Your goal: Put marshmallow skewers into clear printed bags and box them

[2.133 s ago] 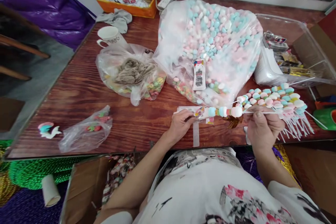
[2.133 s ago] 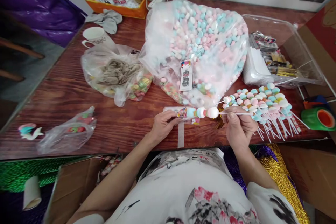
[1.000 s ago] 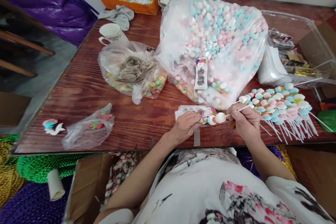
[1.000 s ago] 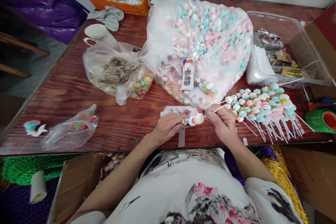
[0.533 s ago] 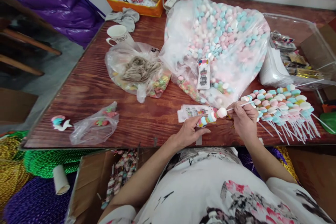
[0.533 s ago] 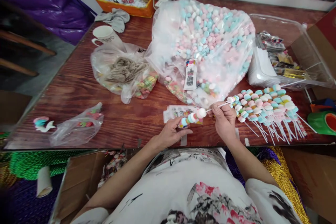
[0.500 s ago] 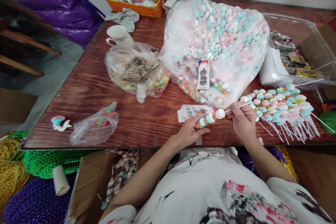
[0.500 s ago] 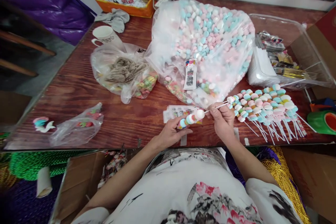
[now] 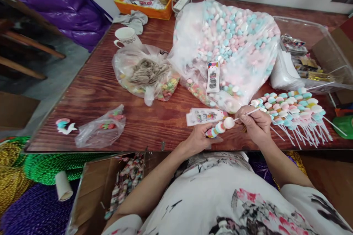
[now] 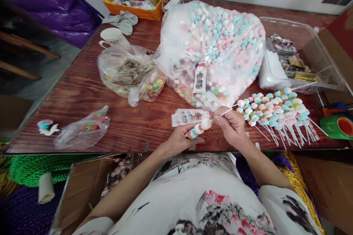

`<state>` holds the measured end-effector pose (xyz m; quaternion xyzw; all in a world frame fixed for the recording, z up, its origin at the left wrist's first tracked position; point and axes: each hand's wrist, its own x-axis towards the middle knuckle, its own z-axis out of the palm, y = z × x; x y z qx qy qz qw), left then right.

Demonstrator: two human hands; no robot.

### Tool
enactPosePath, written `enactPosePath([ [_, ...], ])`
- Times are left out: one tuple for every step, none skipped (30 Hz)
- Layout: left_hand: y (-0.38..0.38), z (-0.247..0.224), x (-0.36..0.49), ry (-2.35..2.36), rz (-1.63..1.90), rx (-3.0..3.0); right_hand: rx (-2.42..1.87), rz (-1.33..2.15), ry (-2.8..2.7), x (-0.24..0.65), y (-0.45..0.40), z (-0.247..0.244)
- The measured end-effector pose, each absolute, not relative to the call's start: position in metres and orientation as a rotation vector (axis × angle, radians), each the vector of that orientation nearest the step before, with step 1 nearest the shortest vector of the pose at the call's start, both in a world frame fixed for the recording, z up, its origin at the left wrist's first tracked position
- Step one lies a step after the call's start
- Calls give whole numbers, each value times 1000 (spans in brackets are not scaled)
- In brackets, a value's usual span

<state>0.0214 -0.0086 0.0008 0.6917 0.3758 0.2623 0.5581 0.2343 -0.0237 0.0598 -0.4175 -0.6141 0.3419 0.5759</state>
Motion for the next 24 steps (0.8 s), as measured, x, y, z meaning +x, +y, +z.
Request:
enactPosePath([
  [-9,1,22,866,614,1610,-945,802,-1461,233,-24,61],
  [-9,2,23,848,606,1593,-911,803,-1483,231,-24,61],
  [-10,3,23,832,595,1583,-879,800,-1505,230,-24,61],
  [-10,5,23,819,586,1578,-855,795,-1527,230,-23,61],
  [-10,6,23,802,580,1573,-842,793,-1554,230,-23,62],
  [-11,9,23,779,579,1568,-839,798,-1589,230,-23,62],
  [-11,11,23,753,582,1563,-847,807,-1627,231,-22,63],
  [-12,12,23,728,585,1557,-862,823,-1666,232,-22,63],
  [-12,14,23,709,587,1548,-884,846,-1698,232,-22,64],
  [-13,14,24,697,584,1536,-905,873,-1718,233,-21,65],
  [-14,15,24,693,574,1521,-921,901,-1723,232,-21,65],
  [-14,14,25,695,560,1501,-933,932,-1711,231,-20,66],
  [-14,14,26,699,548,1480,-940,964,-1686,229,-19,66],
  [-14,14,28,698,544,1461,-943,997,-1651,228,-19,67],
  [-13,14,29,692,546,1445,-945,1029,-1608,226,-19,67],
  [-13,14,30,684,553,1430,-952,1062,-1558,224,-18,67],
  [-13,14,30,678,565,1414,-968,1087,-1502,223,-18,66],
  [-12,14,31,675,576,1397,-992,1101,-1447,223,-18,66],
  [-12,15,31,677,583,1381,-1018,1105,-1404,222,-18,66],
  [-12,16,31,685,587,1370,-1042,1096,-1376,222,-18,65],
  [-12,16,30,698,591,1368,-1060,1078,-1368,221,-19,65],
  [-12,16,30,711,595,1378,-1073,1055,-1378,220,-19,64],
  [-12,16,30,721,594,1398,-1080,1033,-1402,219,-20,63],
  [-12,16,30,727,590,1420,-1085,1011,-1430,217,-21,63],
])
